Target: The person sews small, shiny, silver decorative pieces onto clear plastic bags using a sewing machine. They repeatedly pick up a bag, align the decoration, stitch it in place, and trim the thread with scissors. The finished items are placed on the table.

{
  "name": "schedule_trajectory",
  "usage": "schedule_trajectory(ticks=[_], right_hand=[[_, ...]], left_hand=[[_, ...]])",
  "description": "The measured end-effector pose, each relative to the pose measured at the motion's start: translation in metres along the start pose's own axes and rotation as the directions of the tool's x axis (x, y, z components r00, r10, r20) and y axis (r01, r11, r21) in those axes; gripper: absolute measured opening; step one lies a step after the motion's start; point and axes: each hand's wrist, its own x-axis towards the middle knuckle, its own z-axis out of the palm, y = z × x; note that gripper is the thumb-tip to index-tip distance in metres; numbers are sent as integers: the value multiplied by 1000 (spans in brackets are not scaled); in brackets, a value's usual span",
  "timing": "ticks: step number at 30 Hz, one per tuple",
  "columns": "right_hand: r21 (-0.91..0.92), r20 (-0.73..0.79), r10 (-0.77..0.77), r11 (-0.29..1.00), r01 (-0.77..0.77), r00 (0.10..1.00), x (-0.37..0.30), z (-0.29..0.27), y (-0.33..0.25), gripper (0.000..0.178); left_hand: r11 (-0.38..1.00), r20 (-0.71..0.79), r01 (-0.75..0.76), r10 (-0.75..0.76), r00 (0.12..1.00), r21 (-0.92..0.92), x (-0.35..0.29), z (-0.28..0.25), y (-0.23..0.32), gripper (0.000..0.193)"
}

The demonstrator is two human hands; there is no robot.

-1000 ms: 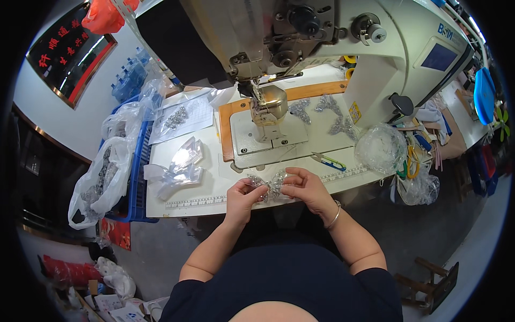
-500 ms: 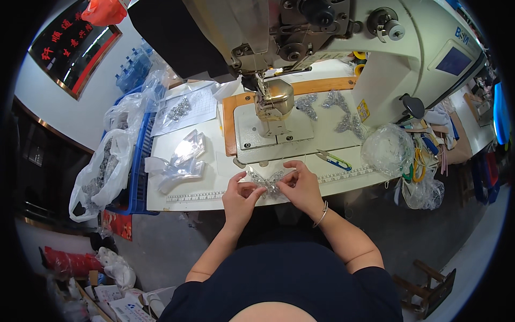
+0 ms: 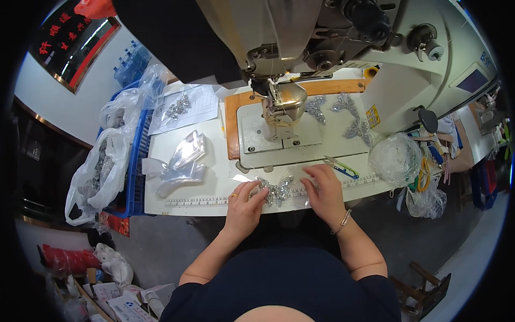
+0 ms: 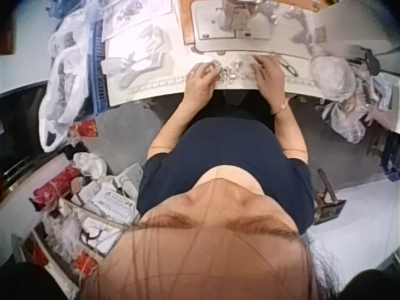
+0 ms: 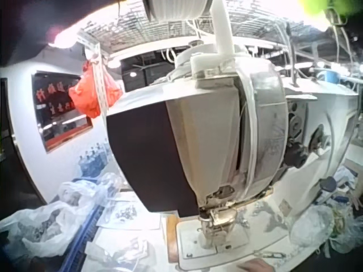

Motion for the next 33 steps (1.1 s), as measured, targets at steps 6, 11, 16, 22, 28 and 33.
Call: schedule_trajectory(ticks=[6,11,16,22,28,33], right_hand=[[-17,266,17,1000,-13,964,6,18,4,33],[-66,400,-53,994,86,915,26,15,5,29],[-122,449,-27,988,91,893,34,16,1,31],[-61,459,87,996,-66,884,38,22,0,29],[-86,422,57,996,-23,905,34,24,1,29],[-88,402,91,994,-61,911,33,25,-2,37]], left_hand=[[982,109,19,2,994,-186,20,-9,-10,27],[966,182,70,-24,983,-249,30,-16,-13,33],[971,174,52,-11,985,-231,32,-18,-10,40],[972,179,44,-2,984,-231,32,-18,-10,37],[973,164,27,11,986,-229,31,-18,-10,33],[981,136,-23,50,989,-195,27,-15,-12,32]])
